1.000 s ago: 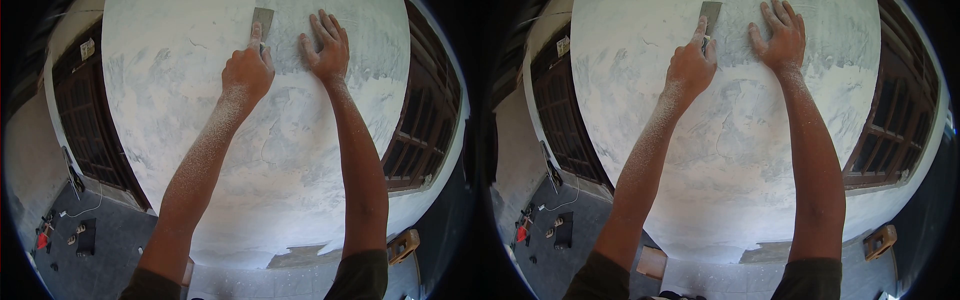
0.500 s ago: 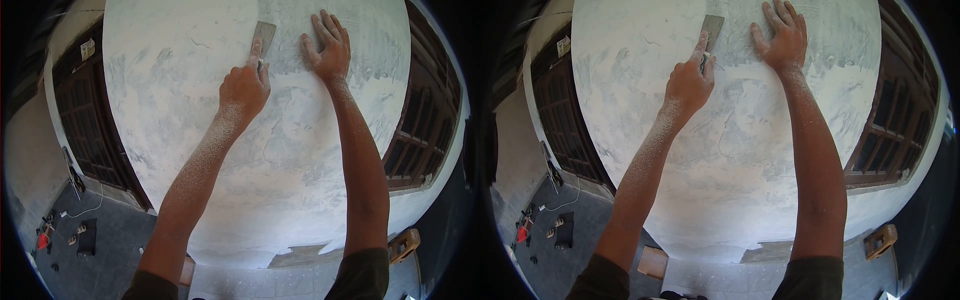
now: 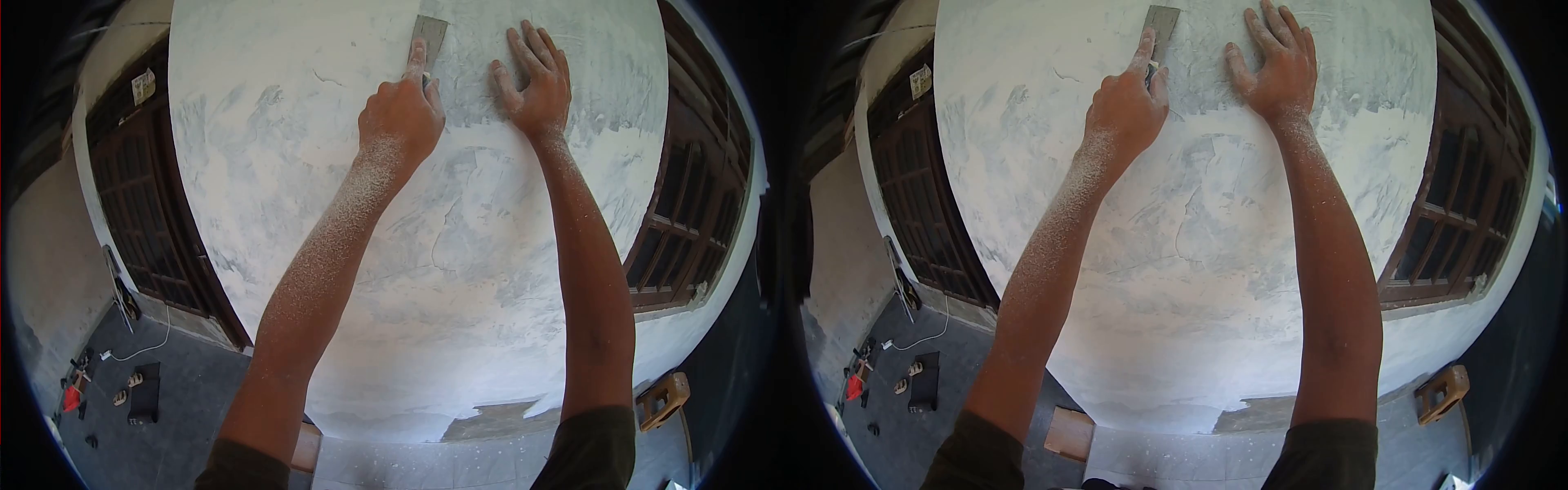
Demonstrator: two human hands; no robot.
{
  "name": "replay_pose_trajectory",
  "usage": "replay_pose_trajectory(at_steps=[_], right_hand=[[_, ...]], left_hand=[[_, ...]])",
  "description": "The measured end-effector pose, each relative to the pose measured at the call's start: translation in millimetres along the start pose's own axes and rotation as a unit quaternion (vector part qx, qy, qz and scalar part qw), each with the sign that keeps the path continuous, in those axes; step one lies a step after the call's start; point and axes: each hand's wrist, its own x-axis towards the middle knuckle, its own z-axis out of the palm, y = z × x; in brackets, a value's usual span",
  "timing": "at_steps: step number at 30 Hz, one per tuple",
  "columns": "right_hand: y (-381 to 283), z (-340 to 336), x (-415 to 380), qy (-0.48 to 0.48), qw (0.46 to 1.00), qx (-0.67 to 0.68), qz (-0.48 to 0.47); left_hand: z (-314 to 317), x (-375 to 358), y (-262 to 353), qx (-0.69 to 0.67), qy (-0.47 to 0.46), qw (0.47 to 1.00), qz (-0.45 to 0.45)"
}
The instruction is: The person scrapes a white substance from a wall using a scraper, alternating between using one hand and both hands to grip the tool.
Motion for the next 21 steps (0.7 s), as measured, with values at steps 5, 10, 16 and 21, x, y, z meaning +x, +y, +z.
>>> replay_pose_trajectory(at_steps=[5, 10, 16, 21], right_hand=[[0.5, -0.5, 0.0, 0.003, 1.0, 0.014, -0.003], [-3.6, -4.6, 2.1, -0.003, 1.0, 0.002, 0.002], [-2.0, -1.3, -0.2, -0.003, 1.0, 0.003, 0.008], [-4.6, -6.2, -3.0, -0.008, 1.0, 0.005, 0.012]], left_hand=[[-1.6, -0.6, 8.3, -0.02, 0.006, 1.0, -0.014], [1.8, -8.5, 2.9, -0.033, -0.025, 0.999, -0.016], [-10.4, 27.2, 6.7, -0.034, 0.012, 0.999, 0.004], [-5.4, 6.4, 1.8, -0.016, -0.023, 1.0, -0.011]])
